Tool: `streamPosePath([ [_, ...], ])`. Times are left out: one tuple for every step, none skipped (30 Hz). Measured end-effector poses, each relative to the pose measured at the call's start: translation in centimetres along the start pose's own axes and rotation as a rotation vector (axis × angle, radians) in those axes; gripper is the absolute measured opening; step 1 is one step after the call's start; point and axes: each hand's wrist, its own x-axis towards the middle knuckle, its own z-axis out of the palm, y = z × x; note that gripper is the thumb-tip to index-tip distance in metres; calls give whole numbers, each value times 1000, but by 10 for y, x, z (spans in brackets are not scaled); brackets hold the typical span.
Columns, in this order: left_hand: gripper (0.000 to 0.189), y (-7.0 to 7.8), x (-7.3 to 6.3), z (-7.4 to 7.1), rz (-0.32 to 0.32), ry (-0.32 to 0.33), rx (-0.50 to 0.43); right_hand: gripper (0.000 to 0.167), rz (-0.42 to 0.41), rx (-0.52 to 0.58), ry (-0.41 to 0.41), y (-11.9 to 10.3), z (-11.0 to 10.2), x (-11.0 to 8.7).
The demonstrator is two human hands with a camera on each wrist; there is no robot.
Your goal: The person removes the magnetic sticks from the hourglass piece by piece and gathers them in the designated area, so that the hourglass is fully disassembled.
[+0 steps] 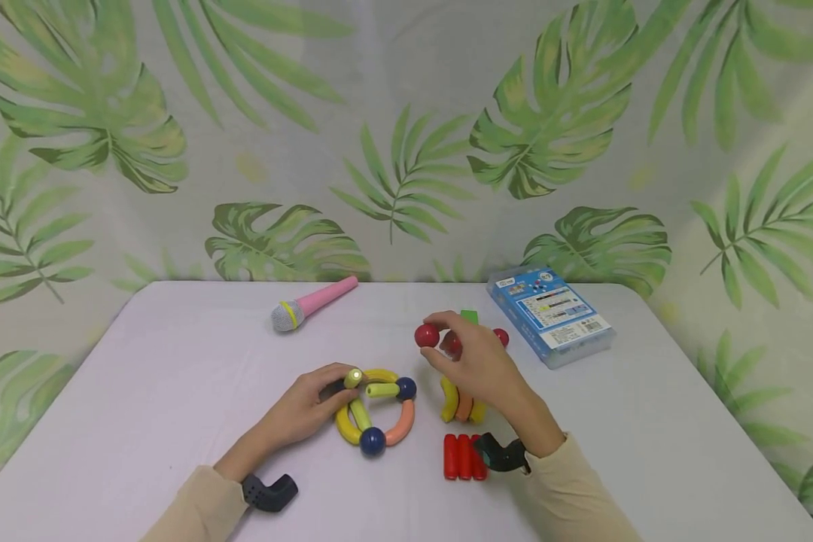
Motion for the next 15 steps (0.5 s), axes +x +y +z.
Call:
streamPosePath([
  [28, 0, 0, 0, -2, 0, -2, 47, 4, -7, 11, 4, -1, -1],
  [28, 0, 0, 0, -4, -1, -6, 46, 8, -15, 20, 9, -1, -3],
  [28, 0, 0, 0, -4, -1, -8, 47, 11, -24, 31, 13, -1, -3],
  [28, 1, -1, -1, -5, -1, -10, 47, 13, -33, 40, 17, -1, -4],
  [28, 1, -1, -1, -6, -2, -11, 47, 14, -40, 49, 20, -1, -4],
  [29, 0, -1, -1, -7, -1, -13, 47, 14, -41, 55, 23, 0, -4],
  [29, 0, -1, -1, -8, -1, -13, 47, 13, -41, 57, 25, 1, -4],
  [29, 0, -1, -1, -11, -1, -12, 47, 13, -41, 54, 28, 2, -3],
  [29, 0, -1, -1, -15, -1, -13, 47, 14, -36, 50, 29, 3, -2],
  [29, 0, -1, -1, -18, -1, -14, 47, 15, -36, 43, 31, 5, -1],
  [29, 0, -1, -1, -21, -1, -15, 47, 18, -36, 36, 32, 6, 1],
  [29, 0, -1, 0, -21, -1, -18, 47, 20, -36, 29, 33, 8, 4],
  [29, 0, -1, 0, -22, -2, -18, 47, 22, -40, 22, 35, 10, 6],
  [29, -1, -1, 0, -21, -2, -18, 47, 22, -46, 16, 37, 11, 8],
  [29, -1, -1, 0, -19, -2, -18, 47, 20, -48, 14, 38, 13, 11],
])
